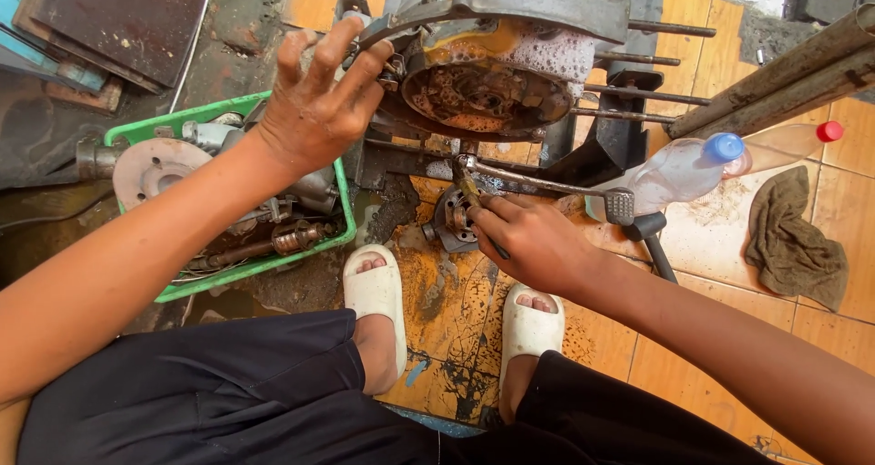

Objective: The person cleans a mechanical part clamped in a vise using a brush. They scrub the surface and crevices of the part, then rotate it to clean the side and top areas.

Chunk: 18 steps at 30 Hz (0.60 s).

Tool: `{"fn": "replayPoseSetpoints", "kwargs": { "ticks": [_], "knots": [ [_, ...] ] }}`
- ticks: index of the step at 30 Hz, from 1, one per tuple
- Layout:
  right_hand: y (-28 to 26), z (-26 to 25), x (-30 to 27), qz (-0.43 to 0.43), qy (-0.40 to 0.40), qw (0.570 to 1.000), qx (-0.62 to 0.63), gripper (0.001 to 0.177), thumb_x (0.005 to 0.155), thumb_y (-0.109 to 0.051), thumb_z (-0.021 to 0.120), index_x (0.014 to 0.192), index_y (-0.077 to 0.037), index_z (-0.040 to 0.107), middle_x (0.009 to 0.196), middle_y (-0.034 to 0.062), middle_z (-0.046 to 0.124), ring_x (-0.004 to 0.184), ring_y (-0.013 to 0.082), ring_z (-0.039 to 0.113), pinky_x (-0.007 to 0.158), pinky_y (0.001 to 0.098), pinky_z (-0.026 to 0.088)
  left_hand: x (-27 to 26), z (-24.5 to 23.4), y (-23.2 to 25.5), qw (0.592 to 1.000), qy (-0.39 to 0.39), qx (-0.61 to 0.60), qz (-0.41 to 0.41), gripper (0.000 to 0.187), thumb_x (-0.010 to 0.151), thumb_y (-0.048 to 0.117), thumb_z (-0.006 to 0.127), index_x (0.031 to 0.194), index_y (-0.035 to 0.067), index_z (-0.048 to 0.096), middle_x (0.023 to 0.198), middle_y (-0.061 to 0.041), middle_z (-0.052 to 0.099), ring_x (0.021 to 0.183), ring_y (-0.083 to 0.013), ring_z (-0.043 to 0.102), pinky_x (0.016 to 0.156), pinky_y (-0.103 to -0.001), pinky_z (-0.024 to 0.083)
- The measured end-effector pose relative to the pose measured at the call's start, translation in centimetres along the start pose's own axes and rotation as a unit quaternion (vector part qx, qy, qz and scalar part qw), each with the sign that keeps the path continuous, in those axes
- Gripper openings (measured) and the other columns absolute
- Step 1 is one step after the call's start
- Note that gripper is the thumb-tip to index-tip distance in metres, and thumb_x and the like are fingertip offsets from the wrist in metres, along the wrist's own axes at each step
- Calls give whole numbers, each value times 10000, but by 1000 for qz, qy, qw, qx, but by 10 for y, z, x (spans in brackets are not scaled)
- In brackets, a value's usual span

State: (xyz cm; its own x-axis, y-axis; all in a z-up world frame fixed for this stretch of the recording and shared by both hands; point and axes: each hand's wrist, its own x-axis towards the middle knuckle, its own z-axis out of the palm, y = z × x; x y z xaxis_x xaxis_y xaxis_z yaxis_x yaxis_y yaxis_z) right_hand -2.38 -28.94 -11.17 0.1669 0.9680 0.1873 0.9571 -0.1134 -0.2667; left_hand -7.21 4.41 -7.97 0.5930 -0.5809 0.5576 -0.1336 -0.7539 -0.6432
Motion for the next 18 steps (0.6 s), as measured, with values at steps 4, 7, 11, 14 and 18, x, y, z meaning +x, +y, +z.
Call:
{"fn": "replayPoseSetpoints", "kwargs": {
  "ticks": [4, 7, 11, 14, 18],
  "knots": [
    [1, -3, -5, 7, 12, 1000, 23, 236, 1025, -139, 589, 1172, 25, 672, 942, 149, 701, 779, 317, 686, 610, 438, 594, -1, -3, -4, 998, -53, 31, 30, 96, 1102, 286, 795, 1012, 259, 775, 1463, 30, 640, 1409, -281, 472, 1075, -485, 293],
    [4, -3, -9, 11, 10, 1000, 13, 233, 1020, -148, 598, 1170, 11, 677, 955, 144, 701, 808, 323, 679, 591, 446, 584, 12, -19, -8, 994, -92, 38, 50, 80, 1075, 220, 753, 995, 224, 748, 1445, 3, 607, 1380, -284, 469, 1046, -462, 321],
    [6, -4, -11, 12, 6, 1000, 27, 230, 1023, -156, 595, 1155, 18, 668, 1020, 167, 710, 865, 351, 687, 666, 464, 598, 13, -20, -14, 994, -94, 3, 51, 16, 974, 183, 791, 972, 195, 782, 1426, 1, 631, 1331, -271, 522, 1043, -434, 355],
    [4, -4, -10, 17, 0, 998, 59, 192, 1031, -135, 587, 1127, 17, 654, 962, 158, 703, 786, 337, 680, 636, 463, 577, 13, -19, -17, 998, -54, -9, 40, 104, 1032, 202, 790, 1116, 150, 820, 1312, 30, 675, 1259, -253, 554, 988, -441, 427],
    [1, -8, -6, -9, 19, 997, 69, 190, 1041, -133, 575, 1146, 9, 646, 963, 137, 684, 784, 317, 675, 648, 440, 571, 11, -12, -18, 999, -13, -19, 36, 62, 1020, 158, 794, 1075, 143, 818, 1218, 17, 714, 1179, -243, 592, 927, -433, 463]
  ]
}}
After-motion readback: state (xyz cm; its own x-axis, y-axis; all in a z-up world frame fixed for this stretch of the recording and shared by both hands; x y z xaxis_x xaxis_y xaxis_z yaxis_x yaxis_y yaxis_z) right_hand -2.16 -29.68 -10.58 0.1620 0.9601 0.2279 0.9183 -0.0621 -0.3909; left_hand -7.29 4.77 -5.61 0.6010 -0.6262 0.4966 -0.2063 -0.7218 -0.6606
